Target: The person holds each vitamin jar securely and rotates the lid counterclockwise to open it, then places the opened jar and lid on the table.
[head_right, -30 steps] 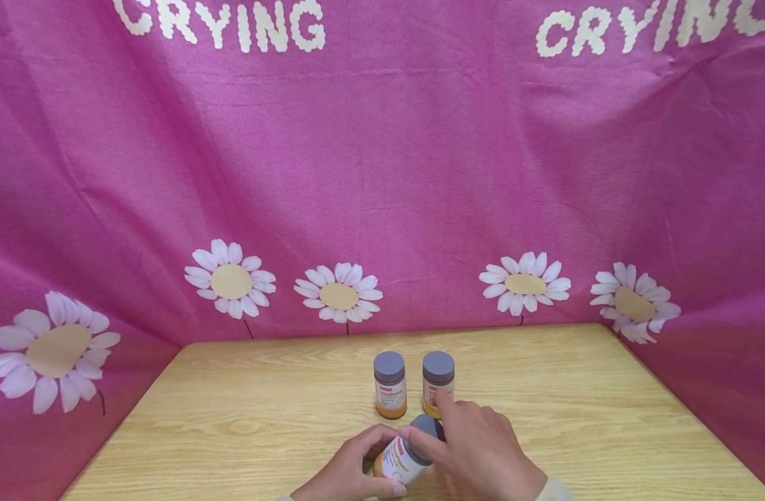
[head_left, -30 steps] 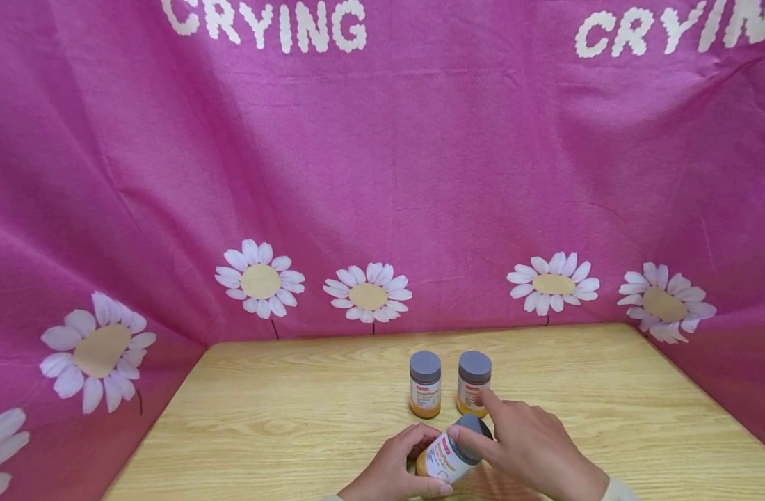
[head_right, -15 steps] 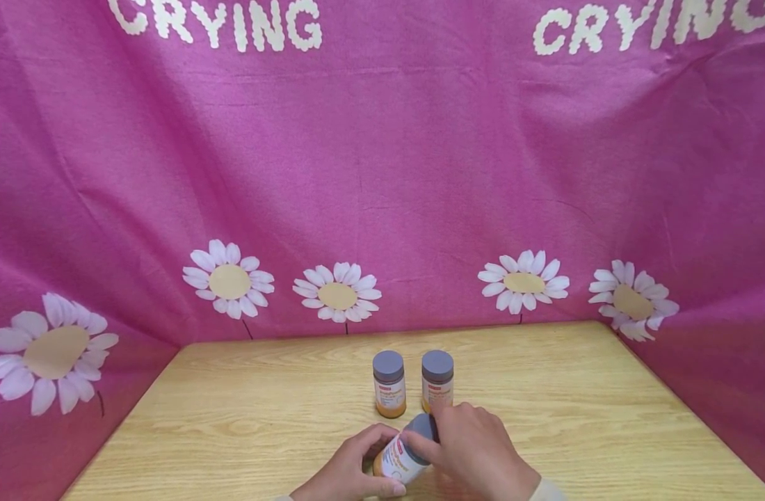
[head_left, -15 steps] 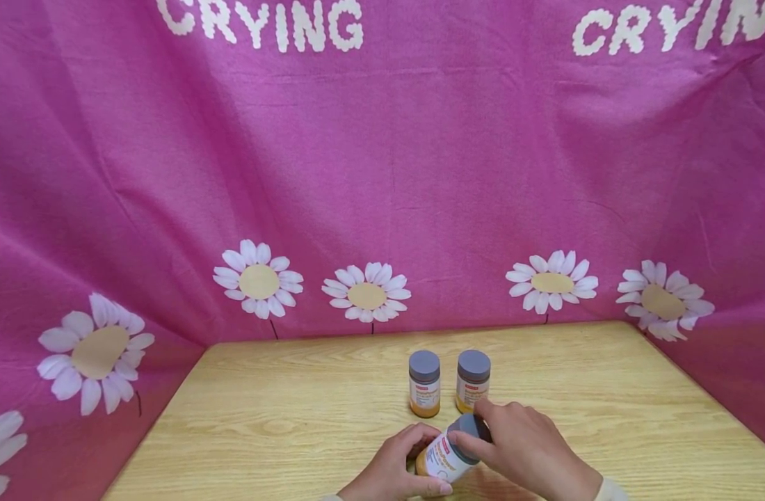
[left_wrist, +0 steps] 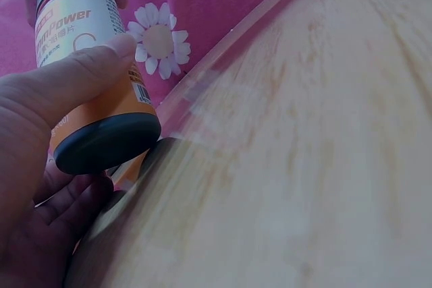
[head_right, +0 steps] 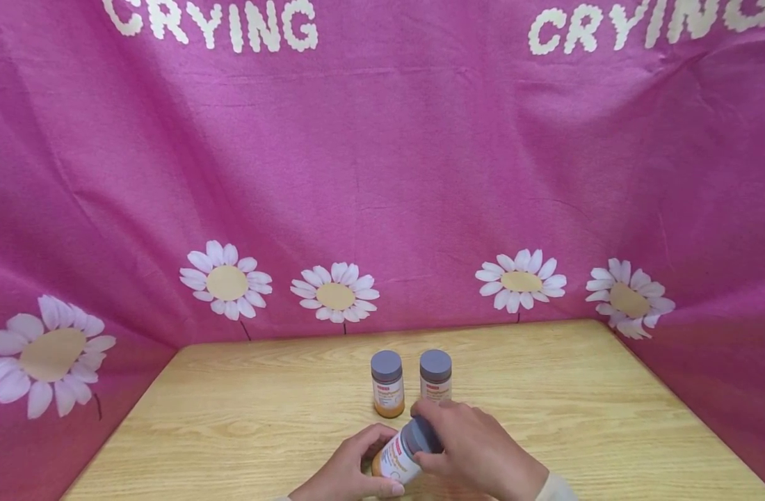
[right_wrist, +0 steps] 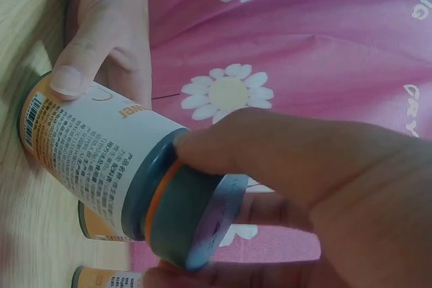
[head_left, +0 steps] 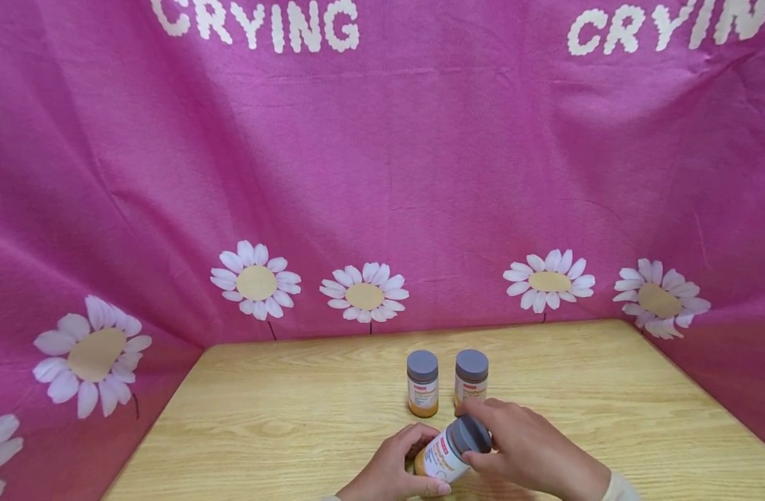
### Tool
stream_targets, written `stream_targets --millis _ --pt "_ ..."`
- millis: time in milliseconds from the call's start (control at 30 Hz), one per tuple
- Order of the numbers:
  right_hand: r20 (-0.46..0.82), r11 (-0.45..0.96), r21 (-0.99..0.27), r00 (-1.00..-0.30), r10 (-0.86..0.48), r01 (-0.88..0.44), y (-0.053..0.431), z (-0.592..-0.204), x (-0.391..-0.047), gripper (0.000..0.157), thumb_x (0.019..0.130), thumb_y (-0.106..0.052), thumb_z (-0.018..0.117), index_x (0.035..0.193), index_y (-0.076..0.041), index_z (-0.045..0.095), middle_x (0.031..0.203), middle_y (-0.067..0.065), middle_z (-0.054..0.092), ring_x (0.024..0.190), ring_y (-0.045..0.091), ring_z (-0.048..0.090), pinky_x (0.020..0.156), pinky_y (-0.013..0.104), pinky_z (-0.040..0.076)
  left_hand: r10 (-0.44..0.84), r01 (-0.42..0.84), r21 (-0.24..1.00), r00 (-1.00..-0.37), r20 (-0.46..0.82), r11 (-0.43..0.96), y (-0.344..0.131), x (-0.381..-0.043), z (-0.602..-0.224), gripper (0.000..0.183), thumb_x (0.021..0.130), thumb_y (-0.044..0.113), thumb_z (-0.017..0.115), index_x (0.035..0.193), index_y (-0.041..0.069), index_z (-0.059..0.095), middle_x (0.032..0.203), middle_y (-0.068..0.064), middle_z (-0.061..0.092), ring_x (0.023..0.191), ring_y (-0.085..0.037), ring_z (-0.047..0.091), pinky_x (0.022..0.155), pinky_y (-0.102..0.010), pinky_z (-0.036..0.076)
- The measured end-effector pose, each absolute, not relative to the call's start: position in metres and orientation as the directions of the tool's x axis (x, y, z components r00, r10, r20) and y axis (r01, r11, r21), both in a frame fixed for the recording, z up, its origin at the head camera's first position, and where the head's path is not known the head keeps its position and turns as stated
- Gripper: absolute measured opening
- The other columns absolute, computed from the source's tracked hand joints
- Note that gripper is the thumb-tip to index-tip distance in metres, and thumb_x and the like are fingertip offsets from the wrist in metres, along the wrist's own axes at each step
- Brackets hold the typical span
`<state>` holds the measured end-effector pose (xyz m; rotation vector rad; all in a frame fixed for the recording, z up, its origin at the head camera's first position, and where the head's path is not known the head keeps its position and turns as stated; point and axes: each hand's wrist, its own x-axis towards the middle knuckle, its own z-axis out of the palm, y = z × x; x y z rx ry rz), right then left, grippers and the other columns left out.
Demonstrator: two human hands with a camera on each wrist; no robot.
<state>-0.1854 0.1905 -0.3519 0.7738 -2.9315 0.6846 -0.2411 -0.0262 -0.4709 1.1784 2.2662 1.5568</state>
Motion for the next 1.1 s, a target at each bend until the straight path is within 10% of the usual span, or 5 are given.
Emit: stream_targets --millis 500,1100 --pt "0.250 0.681 -0.302 -0.745 -0.619 -0.667 0.197 -0.348 -0.184 0.054 0.065 -0.008 0.079 0.107 -0.030 0.052 0.108 -0.008 0.050 0.090 0.010 0.052 0.070 0.031 0.050 0.676 0.485 0.862 -0.686 0.269 0.149 -0.026 -0.242 -0.471 0.048 0.075 0.033 0.072 0.117 0.025 0.050 0.106 0.007 0.057 0.093 -0.005 0.054 0.079 -0.022 0.043" --pt "0.237 0.656 -0.455 -0.792 -0.563 -0.602 0.208 -0.354 -0.190 0.052 0.072 -0.012 0.072 0.113 -0.019 0.040 0.101 -0.005 0.051 0.085 0.005 0.054 0.069 0.027 0.047 0.627 0.389 0.905 -0.752 0.203 0.173 -0.028 -0.241 -0.470 0.049 0.073 0.033 0.074 0.116 0.027 0.051 0.104 0.009 0.058 0.095 -0.007 0.054 0.082 -0.023 0.041"
